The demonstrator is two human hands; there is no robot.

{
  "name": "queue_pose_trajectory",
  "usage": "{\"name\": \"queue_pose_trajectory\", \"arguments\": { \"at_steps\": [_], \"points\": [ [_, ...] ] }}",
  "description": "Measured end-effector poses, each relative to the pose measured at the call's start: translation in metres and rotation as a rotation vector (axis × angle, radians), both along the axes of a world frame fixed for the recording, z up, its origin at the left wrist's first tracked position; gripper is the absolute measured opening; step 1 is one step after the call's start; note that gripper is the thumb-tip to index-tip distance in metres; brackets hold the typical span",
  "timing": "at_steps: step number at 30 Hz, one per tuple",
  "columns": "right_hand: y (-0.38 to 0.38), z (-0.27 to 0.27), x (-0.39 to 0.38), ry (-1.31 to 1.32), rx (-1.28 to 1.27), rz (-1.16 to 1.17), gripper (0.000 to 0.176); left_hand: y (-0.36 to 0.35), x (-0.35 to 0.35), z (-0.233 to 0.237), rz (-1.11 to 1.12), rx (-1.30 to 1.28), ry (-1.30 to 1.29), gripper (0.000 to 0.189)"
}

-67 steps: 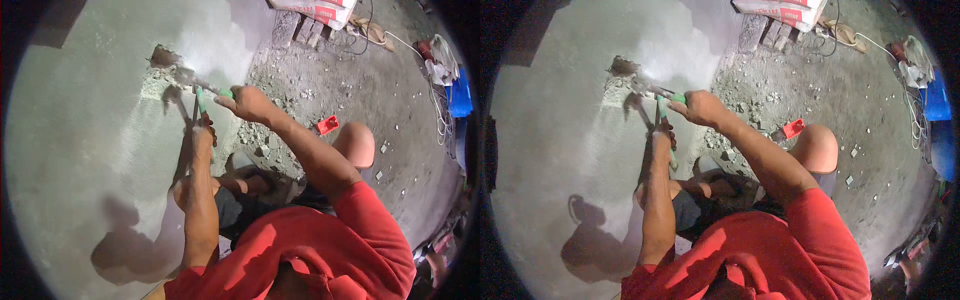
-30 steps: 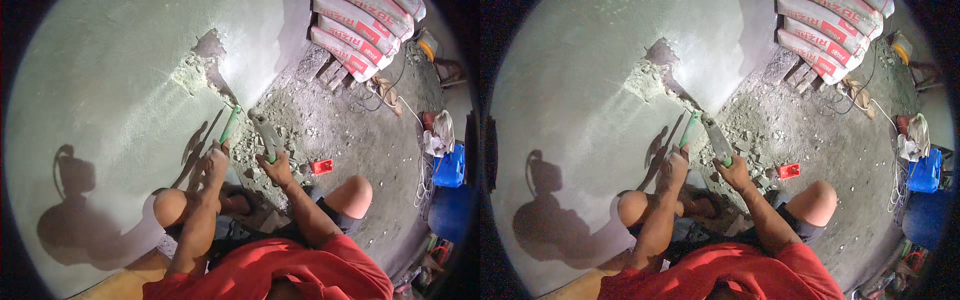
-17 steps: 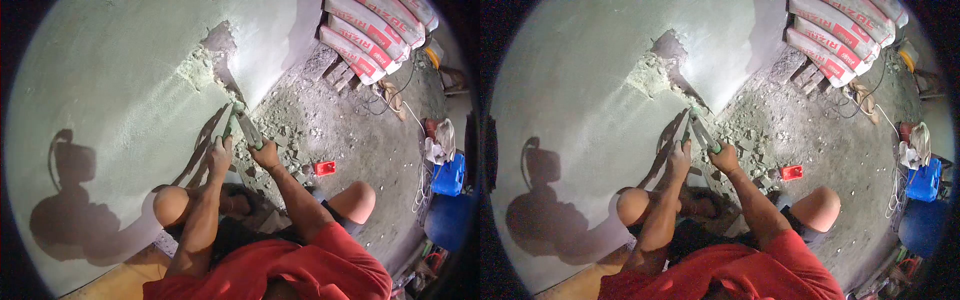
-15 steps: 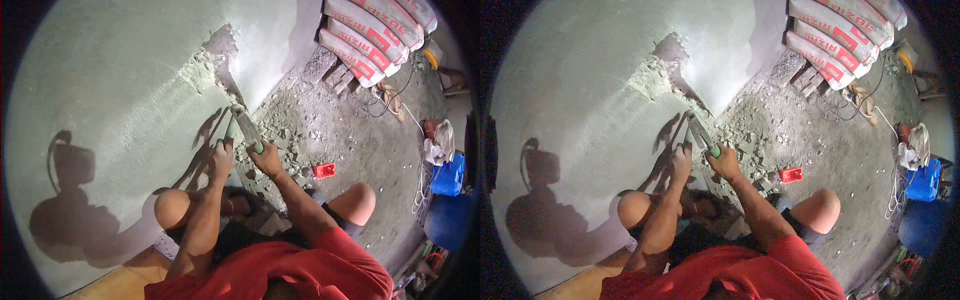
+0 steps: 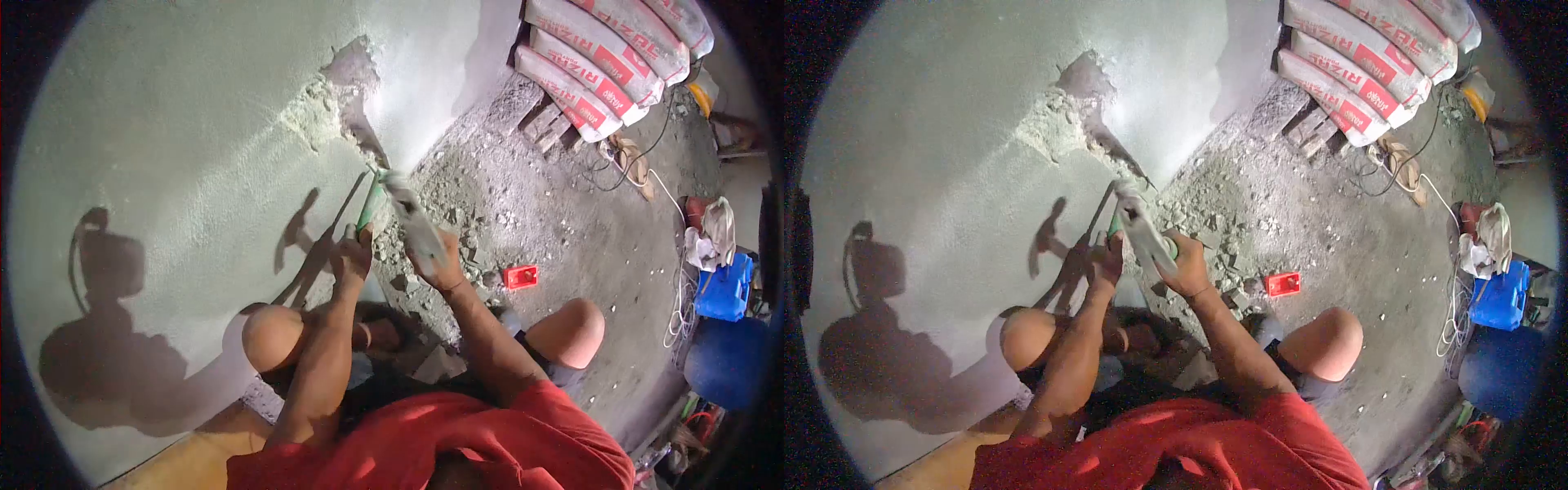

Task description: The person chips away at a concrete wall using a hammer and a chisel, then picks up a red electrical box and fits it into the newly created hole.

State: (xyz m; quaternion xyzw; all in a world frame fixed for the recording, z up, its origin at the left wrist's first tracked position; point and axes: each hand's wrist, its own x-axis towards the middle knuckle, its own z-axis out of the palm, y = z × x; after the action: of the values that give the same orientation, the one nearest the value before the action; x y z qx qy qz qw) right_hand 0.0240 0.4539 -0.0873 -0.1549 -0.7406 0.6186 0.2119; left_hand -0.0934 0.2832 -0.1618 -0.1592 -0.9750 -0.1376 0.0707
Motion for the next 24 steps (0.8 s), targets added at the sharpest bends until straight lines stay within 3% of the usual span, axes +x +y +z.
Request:
{"name": "queue_pose_trajectory", "arguments": {
  "at_steps": [2,4,6,7,8,10,11,13,14,15,17,18,20,21,24],
  "points": [
    [-0.003,0.037,0.005,0.015,0.283,-0.061,0.015,-0.001,-0.004,0.011,-0.179,0.221,0.03,0.043],
    [-0.009,0.032,0.004,0.014,0.441,-0.125,0.013,-0.006,-0.009,0.005,-0.308,0.183,0.2,0.045],
    [-0.014,-0.075,-0.013,-0.177,0.0,-0.079,0.02,0.01,0.006,0.04,-0.196,0.182,0.447,0.042],
    [-0.009,-0.075,-0.017,-0.286,0.068,-0.069,0.022,0.01,0.005,0.044,-0.094,0.172,0.031,0.041],
    [-0.007,-0.074,-0.019,-0.396,0.132,-0.064,0.025,0.01,0.006,0.043,-0.104,0.169,0.034,0.041],
    [0.005,-0.048,-0.018,-0.364,0.18,-0.091,0.027,0.021,0.01,0.047,-0.139,0.526,-0.112,0.042],
    [0.008,-0.032,-0.007,-0.347,0.222,-0.112,0.029,0.035,0.017,0.055,-0.011,0.43,-0.283,0.042],
    [0.039,-0.006,-0.004,-0.394,0.366,-0.212,0.03,0.078,0.017,0.102,0.042,0.958,-0.897,0.048],
    [0.057,-0.003,-0.002,-0.442,0.372,-0.232,0.03,0.091,0.018,0.148,0.157,1.255,-1.543,0.05],
    [0.071,0.014,0.006,-0.39,0.292,-0.234,0.029,0.095,0.022,0.148,0.172,1.263,-1.558,0.05],
    [0.096,0.069,0.013,-0.306,0.24,-0.234,0.028,0.112,0.014,0.157,0.097,1.265,-1.27,0.054],
    [0.099,0.092,0.023,-0.354,0.185,-0.22,0.029,0.112,0.016,0.16,0.085,1.273,-1.263,0.054],
    [0.1,0.101,0.037,-0.4,0.114,-0.221,0.03,0.099,0.031,0.15,0.109,0.736,-0.763,0.051],
    [0.098,0.097,0.044,-0.365,0.099,-0.205,0.032,0.088,0.031,0.117,0.026,0.611,-0.566,0.047],
    [0.082,0.069,0.053,-0.301,0.044,-0.183,0.04,0.068,0.041,0.11,-0.023,0.428,-0.393,0.043]
  ]
}}
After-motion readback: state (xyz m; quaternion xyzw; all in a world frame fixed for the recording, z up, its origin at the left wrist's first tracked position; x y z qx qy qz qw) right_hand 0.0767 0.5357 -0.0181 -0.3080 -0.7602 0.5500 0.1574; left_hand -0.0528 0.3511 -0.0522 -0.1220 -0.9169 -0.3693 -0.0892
